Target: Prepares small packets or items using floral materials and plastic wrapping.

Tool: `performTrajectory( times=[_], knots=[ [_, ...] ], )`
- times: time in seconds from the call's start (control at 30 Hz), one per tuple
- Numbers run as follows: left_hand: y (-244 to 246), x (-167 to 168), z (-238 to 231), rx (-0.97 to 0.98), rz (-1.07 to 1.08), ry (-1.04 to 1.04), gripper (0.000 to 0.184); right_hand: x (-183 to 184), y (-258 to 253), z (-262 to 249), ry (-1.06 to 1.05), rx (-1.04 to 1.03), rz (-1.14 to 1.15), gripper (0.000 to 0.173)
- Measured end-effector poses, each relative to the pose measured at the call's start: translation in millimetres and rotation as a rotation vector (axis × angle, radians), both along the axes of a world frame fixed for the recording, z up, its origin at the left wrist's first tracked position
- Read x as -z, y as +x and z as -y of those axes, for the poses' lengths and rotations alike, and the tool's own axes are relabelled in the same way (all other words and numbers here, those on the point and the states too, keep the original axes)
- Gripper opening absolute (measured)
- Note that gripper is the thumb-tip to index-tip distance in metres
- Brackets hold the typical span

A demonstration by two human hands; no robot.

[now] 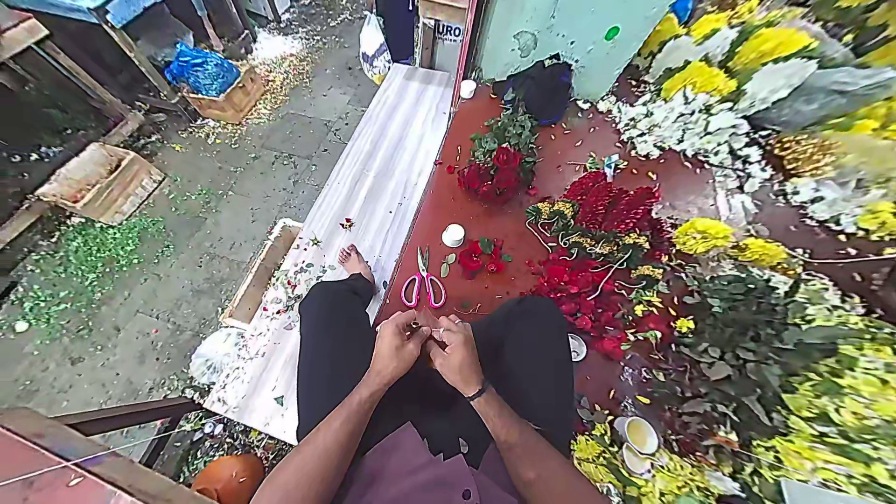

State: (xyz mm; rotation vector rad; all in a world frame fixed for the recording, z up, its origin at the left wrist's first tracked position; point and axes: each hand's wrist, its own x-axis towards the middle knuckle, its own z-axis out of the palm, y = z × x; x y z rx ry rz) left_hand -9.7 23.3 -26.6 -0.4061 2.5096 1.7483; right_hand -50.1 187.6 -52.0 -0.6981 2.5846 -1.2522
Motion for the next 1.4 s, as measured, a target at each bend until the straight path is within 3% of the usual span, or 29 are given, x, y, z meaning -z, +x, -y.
performTrajectory(
  times=[0.33,0.5,0.6,0.73,0.87,1.07,1.2,1.4],
  knots=[
    [-9,10,-15,-0.392,0.158,0.243,0.007,7,7,17,0.072,0.083,-0.327,0.032],
    [-19,3,-29,-0.462,0.193,0.315,0.005,9,4,8,0.072,0.142,-0.389,0.031],
    [-26,-2,-22,-0.286,0.127,0.372,0.006,6,-3,-1,-0.006,0.16,-0.258,0.027],
    [-39,-19,-14,0.08,0.05,0.193,0.009,3,-15,-24,-0.271,0.08,0.159,0.012],
    [-51,-30,-28,0.203,-0.033,-0.056,0.015,0,-25,-33,-0.347,0.099,0.134,0.012],
    [-64,-45,-37,0.515,0.091,-0.485,0.022,4,-26,-42,-0.291,0.072,0.165,0.019],
    [-59,-34,-37,0.366,0.095,-0.557,0.022,7,-27,-32,-0.243,0.104,0.236,0.018],
    [-64,-18,-26,0.004,0.251,-0.321,0.017,8,-34,-4,-0.007,0.155,0.165,0.027]
  ],
)
